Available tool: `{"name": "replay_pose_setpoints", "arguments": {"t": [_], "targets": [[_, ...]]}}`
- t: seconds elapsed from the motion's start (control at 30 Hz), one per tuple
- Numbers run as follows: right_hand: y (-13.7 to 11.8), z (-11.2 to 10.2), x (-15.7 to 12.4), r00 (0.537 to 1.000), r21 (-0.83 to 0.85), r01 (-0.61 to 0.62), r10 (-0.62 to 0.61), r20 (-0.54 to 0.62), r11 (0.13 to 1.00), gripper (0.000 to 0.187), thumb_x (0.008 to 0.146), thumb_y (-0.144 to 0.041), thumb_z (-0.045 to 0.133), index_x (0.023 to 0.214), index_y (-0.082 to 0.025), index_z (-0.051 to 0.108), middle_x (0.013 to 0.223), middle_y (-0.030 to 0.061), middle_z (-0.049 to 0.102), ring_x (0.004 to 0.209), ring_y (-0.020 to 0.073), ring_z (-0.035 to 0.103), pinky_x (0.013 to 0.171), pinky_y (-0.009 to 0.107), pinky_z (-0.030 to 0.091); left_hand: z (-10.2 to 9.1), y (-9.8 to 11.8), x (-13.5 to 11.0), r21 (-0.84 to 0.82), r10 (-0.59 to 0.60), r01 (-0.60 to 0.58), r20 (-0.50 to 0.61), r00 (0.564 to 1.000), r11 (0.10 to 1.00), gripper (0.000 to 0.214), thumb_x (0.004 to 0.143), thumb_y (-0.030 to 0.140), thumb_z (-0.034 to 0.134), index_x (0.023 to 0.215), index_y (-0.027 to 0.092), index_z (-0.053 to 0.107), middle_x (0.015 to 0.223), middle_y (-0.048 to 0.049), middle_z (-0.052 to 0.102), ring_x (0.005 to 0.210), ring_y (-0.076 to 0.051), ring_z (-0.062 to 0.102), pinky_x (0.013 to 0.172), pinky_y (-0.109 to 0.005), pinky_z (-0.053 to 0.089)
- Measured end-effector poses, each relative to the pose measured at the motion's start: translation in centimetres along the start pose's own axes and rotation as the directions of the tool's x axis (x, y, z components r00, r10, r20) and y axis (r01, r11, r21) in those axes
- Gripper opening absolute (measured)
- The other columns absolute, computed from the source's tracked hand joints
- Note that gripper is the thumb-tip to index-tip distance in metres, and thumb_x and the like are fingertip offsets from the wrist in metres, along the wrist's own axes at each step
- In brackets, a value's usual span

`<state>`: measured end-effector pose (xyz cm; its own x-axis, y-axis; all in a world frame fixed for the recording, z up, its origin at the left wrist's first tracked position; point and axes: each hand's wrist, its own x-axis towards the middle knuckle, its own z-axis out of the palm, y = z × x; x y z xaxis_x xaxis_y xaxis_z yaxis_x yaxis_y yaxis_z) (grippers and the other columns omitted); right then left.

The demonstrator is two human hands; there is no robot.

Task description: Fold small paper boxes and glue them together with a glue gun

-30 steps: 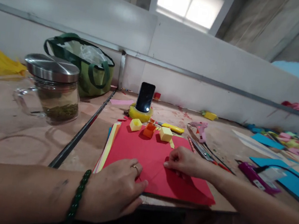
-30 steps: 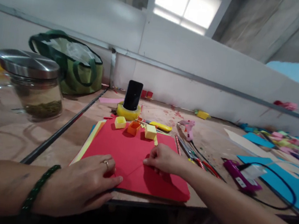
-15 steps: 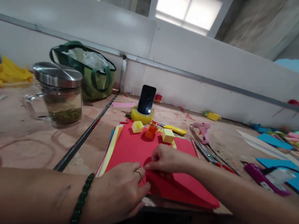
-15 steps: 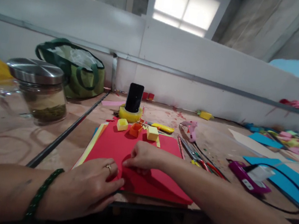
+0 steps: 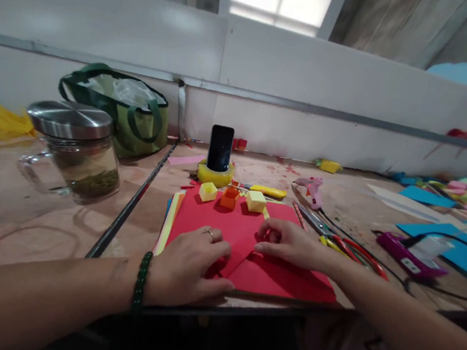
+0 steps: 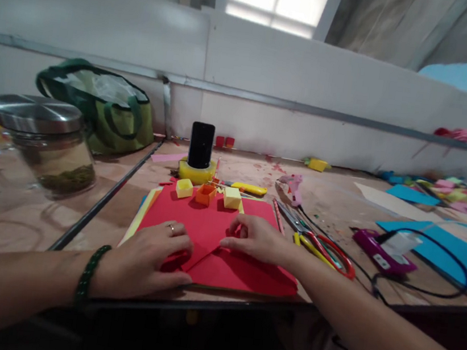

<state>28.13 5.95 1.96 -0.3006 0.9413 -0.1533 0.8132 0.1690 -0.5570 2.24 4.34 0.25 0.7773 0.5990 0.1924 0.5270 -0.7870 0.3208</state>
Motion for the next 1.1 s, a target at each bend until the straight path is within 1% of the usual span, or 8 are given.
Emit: {"name": "replay_pose_setpoints", "arguments": {"t": [0.17, 0.47, 0.63, 0.7, 0.77, 0.9, 1.0, 1.1], "targets": [[0.3, 0.6, -0.4, 1.000, 0.007, 0.018, -0.018, -0.016, 1.000, 0.052, 0.074, -0.062, 0.066, 0.101, -0.018, 0.061, 0.064, -0.0041, 0.053, 0.057, 0.0114, 0.047, 0.049, 0.023, 0.031, -0.1, -0.6, 0.6, -0.173, -0.058, 0.053, -0.028, 0.998, 0.983, 0.016, 0.090, 0.028, 0.053, 0.084, 0.018, 0.064, 0.079, -0.0022, 0.062, 0.076, -0.016, 0.054, 0.069, -0.027, 0.039], [-1.0, 1.2, -1.0, 0.992, -0.163, -0.068, 0.049, -0.119, 0.984, 0.054, 0.072, -0.062, 0.068, 0.109, -0.024, 0.058, 0.069, -0.0031, 0.057, 0.060, 0.0142, 0.052, 0.052, 0.024, 0.031, 0.3, -1.9, 0.6, -0.323, -0.193, 0.164, -0.061, 0.979, 0.932, 0.011, 0.086, 0.021, 0.052, 0.078, 0.018, 0.060, 0.070, 0.0028, 0.062, 0.063, -0.011, 0.051, 0.059, -0.022, 0.036], [-1.3, 0.3, -0.6, 0.997, -0.145, -0.074, 0.068, -0.044, 0.987, 0.039, 0.075, -0.044, 0.069, 0.104, -0.020, 0.058, 0.069, -0.0019, 0.060, 0.060, 0.0143, 0.053, 0.051, 0.023, 0.032, 0.8, -2.7, 0.8, -0.414, -0.244, 0.191, -0.079, 0.967, 0.890, 0.002, 0.082, 0.020, 0.053, 0.083, 0.020, 0.051, 0.069, 0.0041, 0.060, 0.060, -0.010, 0.053, 0.055, -0.020, 0.037], [-1.8, -0.1, -0.7, 0.995, -0.186, -0.054, 0.038, -0.088, 0.981, 0.026, 0.075, -0.029, 0.067, 0.097, -0.018, 0.060, 0.068, -0.0015, 0.060, 0.060, 0.0137, 0.053, 0.052, 0.023, 0.033, 0.6, -2.5, 0.8, -0.379, -0.229, 0.184, -0.076, 0.970, 0.907, 0.010, 0.081, 0.019, 0.055, 0.089, 0.020, 0.051, 0.070, 0.0042, 0.060, 0.061, -0.011, 0.054, 0.055, -0.021, 0.037], [-2.8, -0.2, -1.0, 0.986, -0.210, 0.039, -0.072, -0.151, 0.977, 0.013, 0.074, -0.015, 0.061, 0.087, -0.017, 0.062, 0.068, -0.0010, 0.061, 0.060, 0.0127, 0.053, 0.054, 0.023, 0.035, 0.3, -2.1, 0.7, -0.299, -0.208, 0.176, -0.078, 0.975, 0.938, 0.023, 0.080, 0.019, 0.057, 0.101, 0.022, 0.051, 0.068, 0.0048, 0.059, 0.061, -0.013, 0.054, 0.055, -0.022, 0.036], [-4.7, 1.3, -1.5, 0.928, -0.230, 0.297, -0.337, -0.161, 0.927, 0.017, 0.077, -0.008, 0.055, 0.085, -0.018, 0.067, 0.079, 0.0019, 0.064, 0.070, 0.0135, 0.056, 0.064, 0.024, 0.041, 0.1, -1.5, 0.4, -0.165, -0.147, 0.133, -0.075, 0.986, 0.977, 0.050, 0.079, 0.018, 0.059, 0.126, 0.024, 0.044, 0.070, 0.0043, 0.059, 0.062, -0.014, 0.054, 0.056, -0.024, 0.035], [-4.9, 2.4, -1.4, 0.936, -0.243, 0.294, -0.330, -0.125, 0.925, 0.012, 0.079, -0.015, 0.061, 0.088, -0.018, 0.068, 0.080, 0.0018, 0.066, 0.069, 0.0139, 0.057, 0.063, 0.024, 0.041, 0.2, -1.6, 0.3, -0.168, -0.158, 0.144, -0.075, 0.985, 0.975, 0.060, 0.080, 0.019, 0.059, 0.135, 0.024, 0.036, 0.072, 0.0037, 0.060, 0.064, -0.015, 0.055, 0.058, -0.024, 0.036], [-4.7, 2.2, -1.4, 0.903, -0.206, 0.255, -0.309, -0.300, 0.945, 0.029, 0.078, -0.020, 0.067, 0.107, -0.018, 0.061, 0.081, 0.0009, 0.065, 0.062, 0.0118, 0.055, 0.058, 0.023, 0.041, 0.3, -1.8, 0.1, -0.208, -0.183, 0.160, -0.092, 0.979, 0.965, 0.058, 0.083, 0.020, 0.057, 0.136, 0.025, 0.036, 0.070, 0.0046, 0.058, 0.062, -0.014, 0.054, 0.057, -0.024, 0.036]]}}
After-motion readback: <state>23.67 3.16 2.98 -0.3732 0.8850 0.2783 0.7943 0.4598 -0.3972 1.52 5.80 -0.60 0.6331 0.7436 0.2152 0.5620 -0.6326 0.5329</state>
